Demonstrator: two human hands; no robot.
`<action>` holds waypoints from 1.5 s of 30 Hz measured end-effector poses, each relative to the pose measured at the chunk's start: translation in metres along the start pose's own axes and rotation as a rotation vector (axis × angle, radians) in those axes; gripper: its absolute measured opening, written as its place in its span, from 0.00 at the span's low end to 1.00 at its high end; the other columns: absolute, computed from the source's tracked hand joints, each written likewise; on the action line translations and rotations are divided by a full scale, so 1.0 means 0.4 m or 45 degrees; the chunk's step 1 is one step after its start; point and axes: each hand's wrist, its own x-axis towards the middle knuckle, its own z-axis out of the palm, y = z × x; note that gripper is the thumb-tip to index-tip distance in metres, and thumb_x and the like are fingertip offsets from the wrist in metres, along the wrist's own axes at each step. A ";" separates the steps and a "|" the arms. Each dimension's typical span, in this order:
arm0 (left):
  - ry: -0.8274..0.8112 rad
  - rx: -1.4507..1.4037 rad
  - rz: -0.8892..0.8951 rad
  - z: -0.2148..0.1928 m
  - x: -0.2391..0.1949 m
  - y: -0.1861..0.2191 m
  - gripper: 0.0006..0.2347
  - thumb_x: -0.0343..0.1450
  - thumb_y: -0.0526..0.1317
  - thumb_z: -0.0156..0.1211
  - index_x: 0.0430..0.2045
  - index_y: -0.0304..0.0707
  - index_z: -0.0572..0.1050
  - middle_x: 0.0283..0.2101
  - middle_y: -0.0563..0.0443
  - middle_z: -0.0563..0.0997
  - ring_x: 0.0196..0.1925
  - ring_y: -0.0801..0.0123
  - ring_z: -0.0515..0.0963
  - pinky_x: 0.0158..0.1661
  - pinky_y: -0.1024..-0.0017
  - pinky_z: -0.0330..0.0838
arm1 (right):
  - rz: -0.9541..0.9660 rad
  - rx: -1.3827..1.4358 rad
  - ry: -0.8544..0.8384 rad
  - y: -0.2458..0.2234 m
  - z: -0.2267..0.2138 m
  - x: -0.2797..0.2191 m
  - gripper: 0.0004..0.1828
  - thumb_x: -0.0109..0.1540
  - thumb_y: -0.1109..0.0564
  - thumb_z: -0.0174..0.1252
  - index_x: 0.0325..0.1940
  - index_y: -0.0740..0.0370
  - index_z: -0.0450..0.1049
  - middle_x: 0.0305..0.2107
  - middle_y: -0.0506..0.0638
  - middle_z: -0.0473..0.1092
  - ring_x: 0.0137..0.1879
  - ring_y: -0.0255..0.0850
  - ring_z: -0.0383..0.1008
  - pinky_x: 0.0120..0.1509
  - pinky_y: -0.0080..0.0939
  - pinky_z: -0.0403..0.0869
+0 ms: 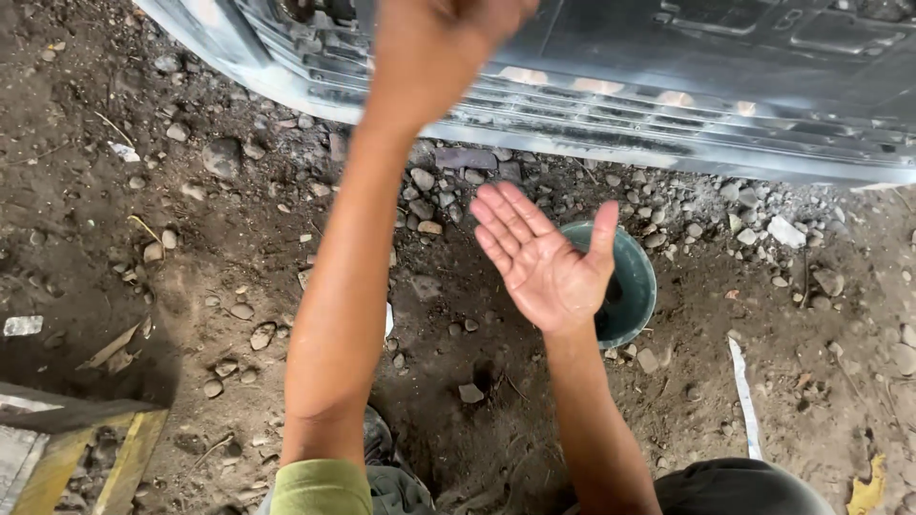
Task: The person sands the lower edge and front grille area of a car bumper using a sanding block. They repeatedly dip the sanding block into a bucket of water and continue sanding different sections of the bumper.
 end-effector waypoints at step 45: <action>-1.208 2.017 -0.638 0.071 -0.438 -0.602 0.13 0.70 0.44 0.56 0.45 0.44 0.81 0.52 0.45 0.80 0.50 0.48 0.82 0.38 0.43 0.79 | 0.251 -0.369 -0.511 -0.154 0.043 0.093 0.63 0.51 0.08 0.22 0.84 0.38 0.35 0.81 0.61 0.38 0.85 0.67 0.42 0.83 0.83 0.45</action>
